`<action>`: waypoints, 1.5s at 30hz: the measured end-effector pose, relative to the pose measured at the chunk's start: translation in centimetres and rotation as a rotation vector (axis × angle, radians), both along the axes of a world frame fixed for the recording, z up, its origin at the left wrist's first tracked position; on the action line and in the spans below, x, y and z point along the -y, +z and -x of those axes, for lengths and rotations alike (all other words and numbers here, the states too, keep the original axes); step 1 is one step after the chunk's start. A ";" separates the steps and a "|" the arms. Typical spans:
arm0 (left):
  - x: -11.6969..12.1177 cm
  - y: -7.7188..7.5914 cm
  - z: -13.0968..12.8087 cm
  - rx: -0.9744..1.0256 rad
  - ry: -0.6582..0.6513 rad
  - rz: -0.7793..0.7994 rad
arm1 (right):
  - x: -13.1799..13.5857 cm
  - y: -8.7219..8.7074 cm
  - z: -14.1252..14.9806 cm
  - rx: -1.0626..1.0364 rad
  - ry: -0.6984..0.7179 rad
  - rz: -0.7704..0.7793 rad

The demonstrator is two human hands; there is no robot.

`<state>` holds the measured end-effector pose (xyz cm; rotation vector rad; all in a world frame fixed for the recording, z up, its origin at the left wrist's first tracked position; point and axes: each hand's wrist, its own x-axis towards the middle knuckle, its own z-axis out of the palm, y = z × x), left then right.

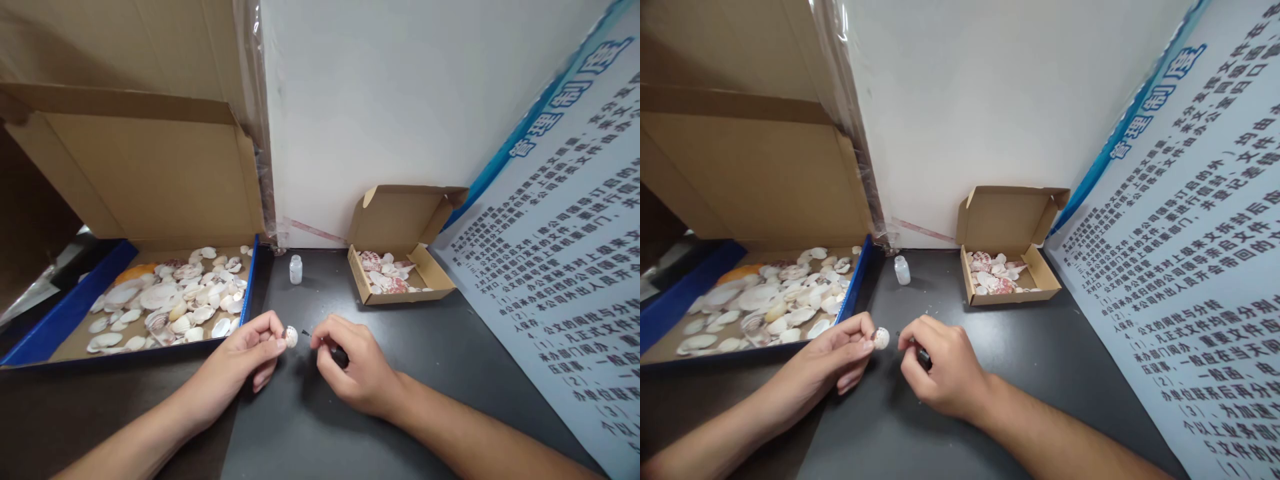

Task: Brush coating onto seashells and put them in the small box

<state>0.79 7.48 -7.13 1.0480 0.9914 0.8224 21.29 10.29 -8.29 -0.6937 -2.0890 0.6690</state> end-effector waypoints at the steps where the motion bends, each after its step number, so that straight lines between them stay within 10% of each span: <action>1: 0.0 0.0 0.0 0.006 0.003 0.000 | 0.0 0.0 0.0 -0.021 0.031 -0.026; 45: 0.1 0.0 -0.2 0.013 0.036 0.014 | 0.0 0.0 0.0 0.174 0.095 -0.101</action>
